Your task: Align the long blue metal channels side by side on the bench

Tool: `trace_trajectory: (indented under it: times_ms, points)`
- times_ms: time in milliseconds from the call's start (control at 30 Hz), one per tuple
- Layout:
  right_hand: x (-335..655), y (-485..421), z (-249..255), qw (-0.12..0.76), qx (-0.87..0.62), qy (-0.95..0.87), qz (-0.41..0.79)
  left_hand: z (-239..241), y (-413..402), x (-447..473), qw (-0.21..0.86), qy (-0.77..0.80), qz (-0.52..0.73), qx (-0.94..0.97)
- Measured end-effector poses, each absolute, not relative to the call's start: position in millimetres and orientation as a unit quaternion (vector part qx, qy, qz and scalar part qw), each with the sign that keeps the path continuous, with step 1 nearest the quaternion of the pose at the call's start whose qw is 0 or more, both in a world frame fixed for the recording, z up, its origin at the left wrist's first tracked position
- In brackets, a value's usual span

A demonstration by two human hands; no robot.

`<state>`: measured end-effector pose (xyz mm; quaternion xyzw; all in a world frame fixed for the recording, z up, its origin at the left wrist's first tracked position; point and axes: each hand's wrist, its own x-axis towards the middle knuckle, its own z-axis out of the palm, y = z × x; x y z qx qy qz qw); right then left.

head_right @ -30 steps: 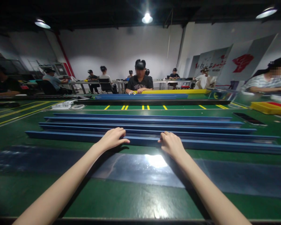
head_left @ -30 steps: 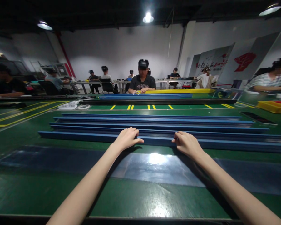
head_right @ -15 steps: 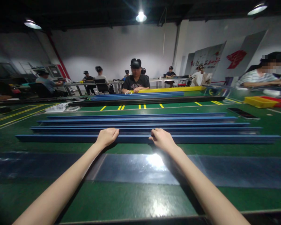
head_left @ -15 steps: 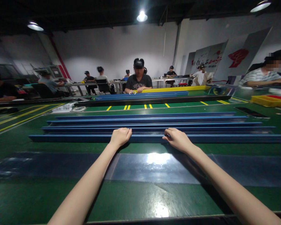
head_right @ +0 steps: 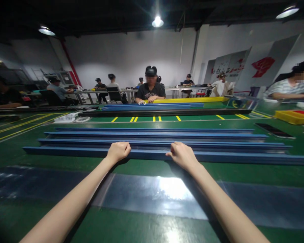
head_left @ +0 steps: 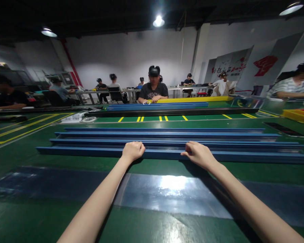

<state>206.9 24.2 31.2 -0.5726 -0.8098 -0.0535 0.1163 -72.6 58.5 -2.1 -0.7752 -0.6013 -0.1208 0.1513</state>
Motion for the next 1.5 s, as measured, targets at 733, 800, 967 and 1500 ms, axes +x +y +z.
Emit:
trace_trajectory:
  times_ms: [733,800,967,1500]
  points:
    - [199.2,61.4,23.3,0.073,-0.542,-0.829,-0.114,-5.6,87.3,-80.8,0.179,-0.598,-0.107,-0.774]
    - [198.0,64.6,22.4,0.075,-0.539,-0.831,-0.118,-5.5,90.3,-82.2,0.177,-0.601,-0.105,-0.773]
    - [194.4,72.9,20.9,0.073,-0.527,-0.837,-0.126,-4.8,97.7,-83.9,0.167,-0.622,-0.102,-0.759]
    - [211.7,118.6,39.3,0.142,-0.502,-0.853,0.001,24.3,119.9,-65.9,0.145,-0.558,-0.149,-0.803]
